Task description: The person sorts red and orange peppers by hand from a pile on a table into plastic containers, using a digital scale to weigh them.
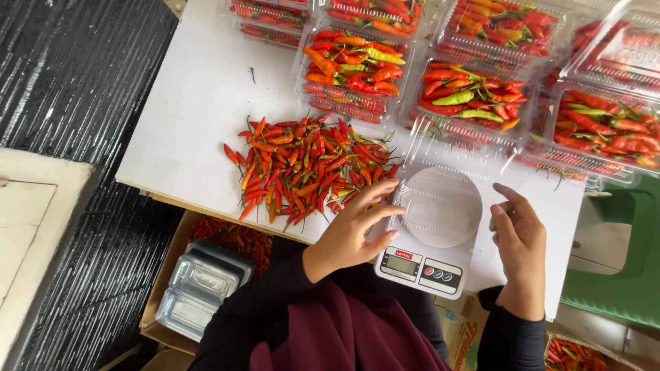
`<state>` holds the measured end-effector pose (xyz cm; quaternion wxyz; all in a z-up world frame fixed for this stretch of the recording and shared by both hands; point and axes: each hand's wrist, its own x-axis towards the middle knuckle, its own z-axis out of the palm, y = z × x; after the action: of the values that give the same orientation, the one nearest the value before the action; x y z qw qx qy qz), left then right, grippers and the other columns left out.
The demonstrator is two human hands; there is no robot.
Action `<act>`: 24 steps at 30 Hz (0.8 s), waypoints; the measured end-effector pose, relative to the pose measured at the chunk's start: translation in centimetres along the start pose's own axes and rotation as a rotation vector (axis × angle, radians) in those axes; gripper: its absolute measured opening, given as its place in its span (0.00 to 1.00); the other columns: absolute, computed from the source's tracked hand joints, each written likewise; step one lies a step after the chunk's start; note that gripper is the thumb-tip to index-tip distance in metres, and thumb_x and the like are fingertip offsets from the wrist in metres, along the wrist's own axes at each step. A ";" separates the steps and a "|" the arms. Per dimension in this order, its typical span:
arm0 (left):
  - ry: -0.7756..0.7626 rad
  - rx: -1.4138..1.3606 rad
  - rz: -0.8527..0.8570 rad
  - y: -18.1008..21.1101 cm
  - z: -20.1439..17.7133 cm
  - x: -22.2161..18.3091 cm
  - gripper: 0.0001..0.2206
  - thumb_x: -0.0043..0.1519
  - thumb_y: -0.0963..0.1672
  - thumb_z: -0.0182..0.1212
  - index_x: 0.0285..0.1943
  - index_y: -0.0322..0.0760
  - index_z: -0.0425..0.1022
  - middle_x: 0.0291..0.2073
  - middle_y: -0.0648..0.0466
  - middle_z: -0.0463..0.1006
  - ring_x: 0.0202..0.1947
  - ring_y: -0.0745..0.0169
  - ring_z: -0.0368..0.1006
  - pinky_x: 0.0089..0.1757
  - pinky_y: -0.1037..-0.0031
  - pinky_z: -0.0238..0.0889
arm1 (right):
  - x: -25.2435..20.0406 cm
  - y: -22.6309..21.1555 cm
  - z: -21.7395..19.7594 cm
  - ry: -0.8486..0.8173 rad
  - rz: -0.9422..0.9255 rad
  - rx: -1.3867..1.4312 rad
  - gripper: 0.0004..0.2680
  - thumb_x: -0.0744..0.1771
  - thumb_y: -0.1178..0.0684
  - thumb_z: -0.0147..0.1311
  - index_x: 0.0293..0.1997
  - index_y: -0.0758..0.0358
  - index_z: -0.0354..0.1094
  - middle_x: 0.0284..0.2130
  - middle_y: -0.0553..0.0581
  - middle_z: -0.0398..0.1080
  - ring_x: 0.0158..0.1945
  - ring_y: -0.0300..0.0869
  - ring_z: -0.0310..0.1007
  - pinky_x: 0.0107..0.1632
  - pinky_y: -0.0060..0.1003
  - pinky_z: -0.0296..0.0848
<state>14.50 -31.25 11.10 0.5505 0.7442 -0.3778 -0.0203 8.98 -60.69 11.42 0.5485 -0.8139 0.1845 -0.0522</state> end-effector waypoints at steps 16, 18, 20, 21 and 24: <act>0.205 -0.407 -0.230 0.1 0.0 -0.7 0.35 0.67 0.48 0.60 0.79 0.40 0.42 0.73 0.40 0.59 0.64 0.47 0.70 0.58 0.61 0.69 | 0.0 0.1 0.0 -0.091 -0.259 0.216 0.02 0.70 0.67 0.52 0.44 0.69 0.66 0.33 0.59 0.62 0.26 0.43 0.67 0.31 0.29 0.66; 0.197 -0.429 -0.258 0.4 -0.6 -0.7 0.31 0.70 0.49 0.54 0.79 0.37 0.46 0.63 0.41 0.71 0.67 0.51 0.67 0.67 0.62 0.57 | -0.4 -1.8 0.8 -0.098 -0.302 0.239 0.06 0.70 0.56 0.56 0.36 0.60 0.63 0.35 0.53 0.62 0.24 0.38 0.64 0.32 0.28 0.64; 0.244 -0.484 -0.232 -0.4 -0.5 -0.8 0.24 0.72 0.48 0.51 0.74 0.35 0.54 0.59 0.42 0.74 0.61 0.52 0.72 0.62 0.64 0.65 | 0.4 -2.1 1.4 -0.146 -0.275 0.237 0.04 0.70 0.58 0.55 0.41 0.63 0.63 0.31 0.54 0.63 0.25 0.38 0.65 0.33 0.28 0.64; 0.282 -0.542 -0.204 -0.8 -0.5 -0.8 0.18 0.74 0.48 0.48 0.68 0.33 0.61 0.55 0.44 0.77 0.54 0.53 0.78 0.56 0.66 0.73 | 0.8 -2.3 1.7 -0.184 -0.245 0.234 0.03 0.71 0.60 0.54 0.46 0.65 0.64 0.28 0.55 0.63 0.26 0.39 0.66 0.33 0.28 0.65; 0.457 -0.472 -0.168 -2.4 -2.2 -1.7 0.11 0.75 0.43 0.45 0.54 0.31 0.71 0.45 0.47 0.79 0.45 0.57 0.80 0.48 0.74 0.75 | 2.2 -4.0 3.3 -0.366 -0.343 0.222 0.05 0.71 0.60 0.51 0.50 0.70 0.63 0.31 0.61 0.68 0.30 0.43 0.72 0.36 0.31 0.73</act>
<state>15.57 -28.24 9.30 0.7745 0.6100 -0.1670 0.0148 12.91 -57.23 13.48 0.6417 -0.7640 -0.0649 -0.0163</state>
